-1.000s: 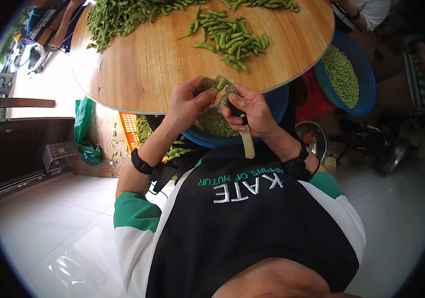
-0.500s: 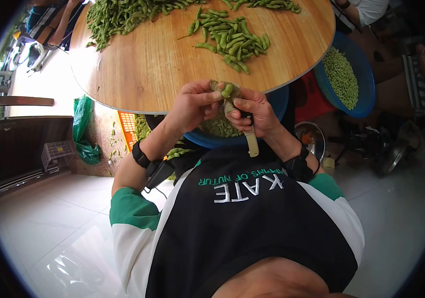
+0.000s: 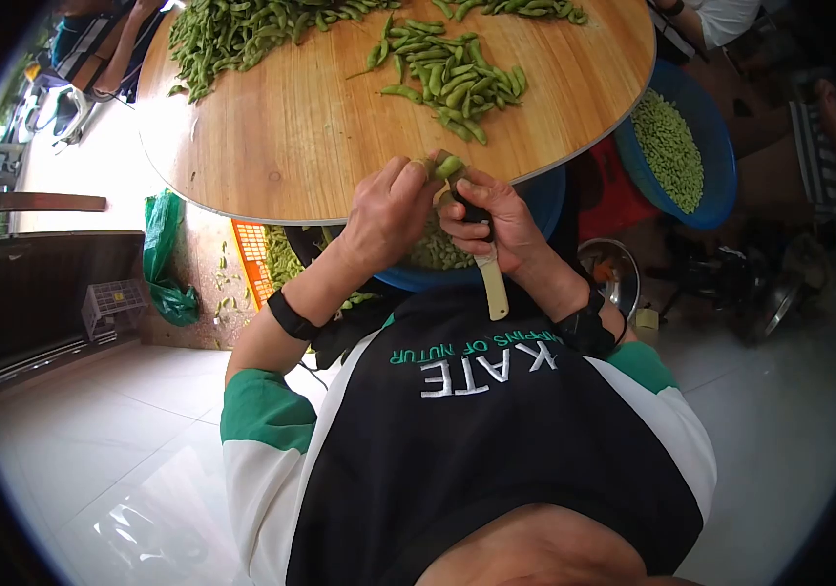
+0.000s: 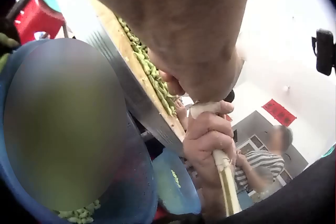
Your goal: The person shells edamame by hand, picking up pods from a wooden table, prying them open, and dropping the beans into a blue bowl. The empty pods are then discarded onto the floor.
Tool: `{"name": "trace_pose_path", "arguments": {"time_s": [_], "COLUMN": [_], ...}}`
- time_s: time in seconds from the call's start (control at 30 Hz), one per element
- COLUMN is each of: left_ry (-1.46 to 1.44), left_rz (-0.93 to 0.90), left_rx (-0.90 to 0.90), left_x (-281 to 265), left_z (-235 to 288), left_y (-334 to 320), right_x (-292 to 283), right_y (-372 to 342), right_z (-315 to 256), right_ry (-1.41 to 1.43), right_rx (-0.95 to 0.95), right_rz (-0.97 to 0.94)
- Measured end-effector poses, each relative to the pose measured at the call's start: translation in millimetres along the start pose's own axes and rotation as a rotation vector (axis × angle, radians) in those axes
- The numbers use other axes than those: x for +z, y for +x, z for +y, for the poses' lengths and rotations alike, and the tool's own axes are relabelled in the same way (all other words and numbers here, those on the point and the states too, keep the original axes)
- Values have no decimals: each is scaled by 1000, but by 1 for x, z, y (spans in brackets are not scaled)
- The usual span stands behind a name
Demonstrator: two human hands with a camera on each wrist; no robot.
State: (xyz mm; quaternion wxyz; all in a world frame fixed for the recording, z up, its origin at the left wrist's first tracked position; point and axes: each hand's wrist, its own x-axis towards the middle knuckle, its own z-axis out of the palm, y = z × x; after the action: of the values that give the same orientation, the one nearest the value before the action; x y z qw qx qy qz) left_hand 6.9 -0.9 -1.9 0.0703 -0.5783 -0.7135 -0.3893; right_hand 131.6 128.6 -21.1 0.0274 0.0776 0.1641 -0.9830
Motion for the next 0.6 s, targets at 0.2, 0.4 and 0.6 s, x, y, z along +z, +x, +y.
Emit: {"name": "trace_pose_path", "arguments": {"time_s": [0.2,0.4,0.6], "left_ry": [-902,-354,-208], "left_rz": [-68,-81,-135], "left_rx": [-878,-500,-372], "left_x": [0,4,-3], "left_z": [8,16,37], "left_y": [-2,-8,-9], "right_x": [-11,1,-4], "right_y": [-3,-4,-1], "right_z": [2,9,8], "right_ry": [-282,-1149,-1565], "right_rx": [-125,-646,-905], "right_rz": [-11,317,290]}}
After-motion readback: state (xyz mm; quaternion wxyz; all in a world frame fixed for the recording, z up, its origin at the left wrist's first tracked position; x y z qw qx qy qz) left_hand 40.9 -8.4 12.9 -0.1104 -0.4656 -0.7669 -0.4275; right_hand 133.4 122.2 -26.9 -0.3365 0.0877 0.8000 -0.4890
